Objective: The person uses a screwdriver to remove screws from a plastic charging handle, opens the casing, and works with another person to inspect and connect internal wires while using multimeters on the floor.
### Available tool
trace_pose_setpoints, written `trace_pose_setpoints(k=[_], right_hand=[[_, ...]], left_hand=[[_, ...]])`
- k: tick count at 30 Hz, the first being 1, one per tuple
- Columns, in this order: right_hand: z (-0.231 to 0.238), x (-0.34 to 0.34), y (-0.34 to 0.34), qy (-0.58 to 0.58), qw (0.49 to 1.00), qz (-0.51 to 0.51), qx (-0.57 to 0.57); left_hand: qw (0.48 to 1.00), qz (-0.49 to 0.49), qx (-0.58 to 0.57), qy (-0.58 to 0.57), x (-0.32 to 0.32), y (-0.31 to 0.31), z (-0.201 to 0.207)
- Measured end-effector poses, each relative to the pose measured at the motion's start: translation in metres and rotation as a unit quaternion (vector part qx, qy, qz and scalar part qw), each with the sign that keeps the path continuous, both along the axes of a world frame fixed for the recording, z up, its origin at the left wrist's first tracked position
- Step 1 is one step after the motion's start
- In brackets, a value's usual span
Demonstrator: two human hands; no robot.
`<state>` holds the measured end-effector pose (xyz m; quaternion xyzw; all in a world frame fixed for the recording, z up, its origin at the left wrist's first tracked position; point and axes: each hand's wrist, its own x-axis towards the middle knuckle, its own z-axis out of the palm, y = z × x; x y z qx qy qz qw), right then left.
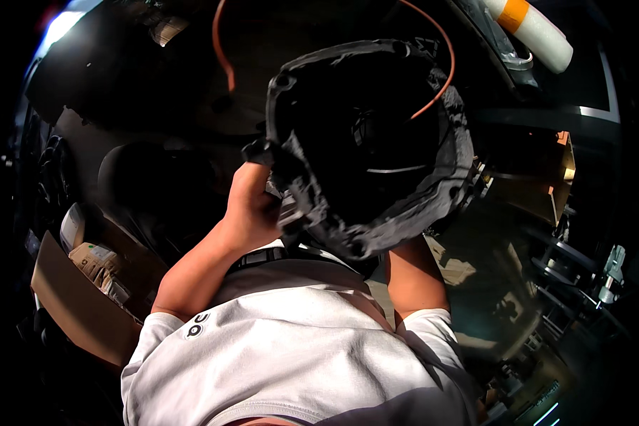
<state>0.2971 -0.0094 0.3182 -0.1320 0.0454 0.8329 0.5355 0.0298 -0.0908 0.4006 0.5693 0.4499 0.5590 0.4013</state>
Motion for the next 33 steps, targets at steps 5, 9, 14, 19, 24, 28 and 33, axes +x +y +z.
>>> trace_pose_setpoints(k=[5,9,14,19,24,28,33], right_hand=[[0.023,-0.072,0.001,-0.407,0.895,-0.026,0.181],[0.045,-0.085,-0.007,-0.359,0.922,-0.027,0.139],[0.04,-0.074,-0.013,-0.328,0.89,-0.04,0.316],[0.063,-0.075,-0.004,-0.24,0.885,0.069,0.392],[0.073,-0.068,-0.007,-0.431,0.81,0.006,0.398],[0.071,-0.06,0.001,-0.391,0.812,0.005,0.434],[0.081,-0.054,-0.015,-0.526,0.744,-0.022,0.411]], left_hand=[[0.997,0.046,-0.036,0.042,0.006,0.006,0.034],[0.998,-0.024,-0.053,0.011,0.006,0.002,0.035],[0.992,0.027,-0.118,-0.022,0.014,-0.002,0.018],[0.999,0.0,-0.042,0.018,0.008,0.003,0.002],[1.0,-0.003,0.004,-0.003,0.008,0.006,-0.001],[1.0,-0.011,0.024,0.003,0.01,0.006,-0.003],[0.999,-0.026,0.031,-0.018,0.014,0.004,-0.01]])
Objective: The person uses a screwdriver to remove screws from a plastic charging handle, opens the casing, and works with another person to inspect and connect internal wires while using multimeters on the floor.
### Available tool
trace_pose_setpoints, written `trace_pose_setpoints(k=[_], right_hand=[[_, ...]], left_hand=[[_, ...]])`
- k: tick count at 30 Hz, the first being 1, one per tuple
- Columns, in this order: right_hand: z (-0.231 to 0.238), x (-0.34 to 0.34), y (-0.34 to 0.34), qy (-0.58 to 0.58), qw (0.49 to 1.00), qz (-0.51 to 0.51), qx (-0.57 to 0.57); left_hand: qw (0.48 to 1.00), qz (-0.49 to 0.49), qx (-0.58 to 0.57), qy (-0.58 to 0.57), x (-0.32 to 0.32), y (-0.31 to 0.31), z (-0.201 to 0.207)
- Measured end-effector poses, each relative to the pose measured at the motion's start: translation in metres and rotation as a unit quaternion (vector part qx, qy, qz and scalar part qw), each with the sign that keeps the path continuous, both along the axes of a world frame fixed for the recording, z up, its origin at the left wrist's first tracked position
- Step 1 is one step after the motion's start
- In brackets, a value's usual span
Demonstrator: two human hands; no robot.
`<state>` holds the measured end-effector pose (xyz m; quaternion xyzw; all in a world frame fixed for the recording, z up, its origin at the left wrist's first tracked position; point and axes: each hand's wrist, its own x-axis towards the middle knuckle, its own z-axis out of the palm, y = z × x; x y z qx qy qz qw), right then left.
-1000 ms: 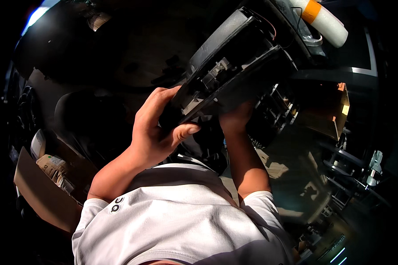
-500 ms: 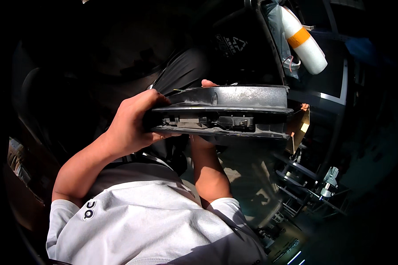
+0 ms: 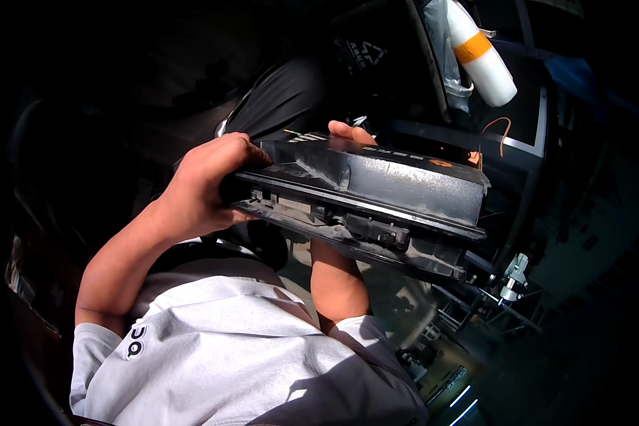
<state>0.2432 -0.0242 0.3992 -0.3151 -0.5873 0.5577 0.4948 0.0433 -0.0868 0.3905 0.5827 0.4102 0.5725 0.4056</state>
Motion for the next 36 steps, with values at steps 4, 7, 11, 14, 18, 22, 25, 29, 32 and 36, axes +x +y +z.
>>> trace_pose_setpoints(k=[4,7,11,14,18,22,25,29,32,36], right_hand=[[0.004,0.002,-0.006,-0.018,1.0,-0.002,-0.02],[0.006,0.002,-0.009,-0.03,0.999,0.0,-0.024],[0.011,-0.001,-0.012,-0.049,0.998,0.006,-0.025],[0.015,0.003,-0.012,-0.052,0.997,0.012,-0.062],[0.012,0.014,-0.012,-0.041,0.993,-0.011,-0.11],[0.016,-0.002,-0.014,-0.063,0.996,0.025,-0.052],[0.013,-0.008,-0.014,-0.077,0.996,0.0,-0.045],[-0.002,-0.008,-0.012,0.026,0.998,-0.004,-0.059],[-0.008,-0.003,-0.011,0.095,0.992,0.041,-0.07],[-0.002,-0.007,-0.014,-0.032,0.998,-0.002,-0.058]], left_hand=[[1.0,-0.008,0.005,-0.007,0.0,-0.001,-0.005],[1.0,-0.02,0.002,-0.015,-0.002,-0.001,-0.008],[0.999,-0.031,0.001,-0.032,-0.002,0.0,-0.013],[0.999,-0.032,-0.009,-0.041,-0.003,-0.001,-0.016],[0.998,-0.036,-0.009,-0.051,-0.002,-0.001,-0.018],[0.999,-0.029,-0.012,-0.032,-0.003,-0.002,-0.017],[1.0,-0.011,-0.018,-0.011,-0.005,-0.007,-0.013],[0.999,-0.007,-0.031,-0.012,-0.005,-0.009,-0.001],[1.0,0.004,-0.007,0.005,-0.004,-0.008,0.0],[1.0,-0.003,-0.028,0.006,-0.004,-0.011,-0.002]])
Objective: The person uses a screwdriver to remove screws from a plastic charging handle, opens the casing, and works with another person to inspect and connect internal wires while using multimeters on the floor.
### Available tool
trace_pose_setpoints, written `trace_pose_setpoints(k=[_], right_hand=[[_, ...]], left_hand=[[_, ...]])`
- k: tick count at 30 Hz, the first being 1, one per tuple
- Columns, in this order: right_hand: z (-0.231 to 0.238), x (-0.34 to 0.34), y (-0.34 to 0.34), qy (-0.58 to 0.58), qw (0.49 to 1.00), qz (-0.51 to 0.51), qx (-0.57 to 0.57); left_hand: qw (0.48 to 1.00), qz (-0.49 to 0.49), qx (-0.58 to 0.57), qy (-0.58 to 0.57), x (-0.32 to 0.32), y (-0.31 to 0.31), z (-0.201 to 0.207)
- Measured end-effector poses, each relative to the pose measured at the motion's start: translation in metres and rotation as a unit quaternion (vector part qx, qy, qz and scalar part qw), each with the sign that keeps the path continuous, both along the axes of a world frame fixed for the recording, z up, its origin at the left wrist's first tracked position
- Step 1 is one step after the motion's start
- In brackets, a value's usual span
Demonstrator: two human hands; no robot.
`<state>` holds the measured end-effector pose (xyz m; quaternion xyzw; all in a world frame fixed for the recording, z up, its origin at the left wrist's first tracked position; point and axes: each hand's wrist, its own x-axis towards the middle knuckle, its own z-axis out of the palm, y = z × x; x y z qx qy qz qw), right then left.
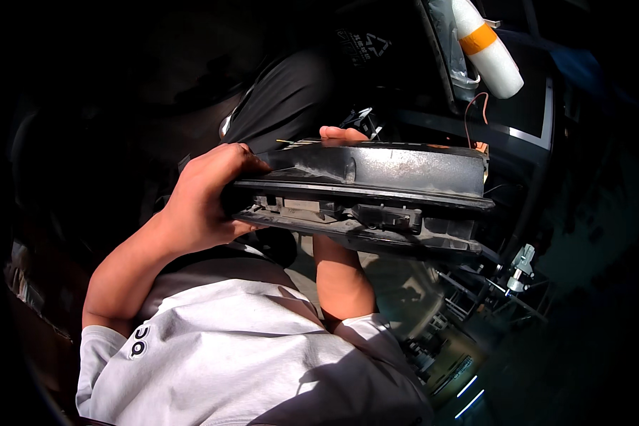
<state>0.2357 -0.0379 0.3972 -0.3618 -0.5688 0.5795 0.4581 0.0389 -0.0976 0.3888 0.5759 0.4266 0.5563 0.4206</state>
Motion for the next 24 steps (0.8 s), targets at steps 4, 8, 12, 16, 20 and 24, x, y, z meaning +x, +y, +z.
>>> trace_pose_setpoints(k=[4,8,12,16,20,24], right_hand=[[0.005,-0.001,0.001,-0.024,0.999,-0.025,-0.004],[-0.004,0.001,0.003,0.014,1.0,-0.018,0.003],[-0.005,0.004,0.002,-0.005,0.999,-0.033,-0.006],[-0.001,0.0,0.0,-0.002,0.999,-0.045,-0.015],[0.002,0.0,0.004,-0.043,0.998,-0.042,0.006],[-0.003,-0.005,0.0,0.031,0.999,-0.029,-0.014]], left_hand=[[1.0,0.003,0.013,0.016,0.001,0.002,0.002],[1.0,0.0,0.006,0.021,0.001,0.002,0.005],[1.0,-0.002,0.0,0.027,0.0,0.003,0.009],[1.0,0.001,-0.012,0.021,0.002,0.003,0.006],[1.0,-0.003,-0.008,0.015,0.001,0.005,0.008],[1.0,0.005,-0.012,0.011,0.001,0.003,0.01]])
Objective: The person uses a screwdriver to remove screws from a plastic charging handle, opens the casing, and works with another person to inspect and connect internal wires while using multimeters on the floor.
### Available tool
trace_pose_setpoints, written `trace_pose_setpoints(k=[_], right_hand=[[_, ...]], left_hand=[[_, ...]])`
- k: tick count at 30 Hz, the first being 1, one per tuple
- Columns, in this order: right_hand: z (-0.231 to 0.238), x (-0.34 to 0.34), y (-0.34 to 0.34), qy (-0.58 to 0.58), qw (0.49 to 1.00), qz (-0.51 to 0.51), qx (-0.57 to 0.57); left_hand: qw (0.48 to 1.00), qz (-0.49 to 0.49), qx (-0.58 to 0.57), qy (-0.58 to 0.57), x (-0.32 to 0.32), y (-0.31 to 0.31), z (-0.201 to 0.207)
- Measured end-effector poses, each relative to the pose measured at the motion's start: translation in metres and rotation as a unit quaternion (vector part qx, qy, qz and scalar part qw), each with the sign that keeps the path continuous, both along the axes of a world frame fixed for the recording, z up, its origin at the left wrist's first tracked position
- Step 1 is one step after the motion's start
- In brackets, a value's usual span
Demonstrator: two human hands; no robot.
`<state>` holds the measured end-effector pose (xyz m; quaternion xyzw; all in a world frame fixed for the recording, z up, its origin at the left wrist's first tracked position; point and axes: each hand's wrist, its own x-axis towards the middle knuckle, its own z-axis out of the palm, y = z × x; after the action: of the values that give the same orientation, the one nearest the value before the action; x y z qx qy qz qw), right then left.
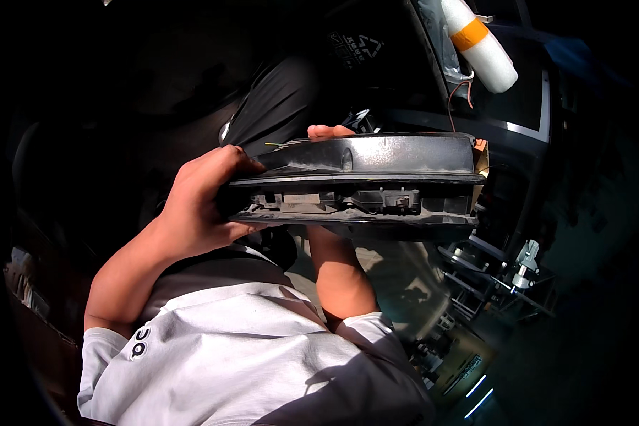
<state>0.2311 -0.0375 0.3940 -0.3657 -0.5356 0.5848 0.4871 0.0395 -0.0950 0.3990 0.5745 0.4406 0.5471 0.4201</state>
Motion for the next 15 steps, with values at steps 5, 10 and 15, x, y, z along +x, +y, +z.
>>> trace_pose_setpoints(k=[5,10,15], right_hand=[[-0.0068,0.0044,0.0005,0.059,0.998,0.016,-0.009],[-0.0085,0.003,0.0023,0.099,0.994,0.011,-0.054],[-0.0093,0.0023,0.0032,0.164,0.981,0.026,-0.101]], left_hand=[[1.0,0.005,0.015,0.006,0.0,-0.0011,0.0039],[0.999,0.014,0.041,-0.013,-0.0006,0.0,0.005],[0.999,0.003,0.034,-0.018,0.0001,-0.0002,0.007]])
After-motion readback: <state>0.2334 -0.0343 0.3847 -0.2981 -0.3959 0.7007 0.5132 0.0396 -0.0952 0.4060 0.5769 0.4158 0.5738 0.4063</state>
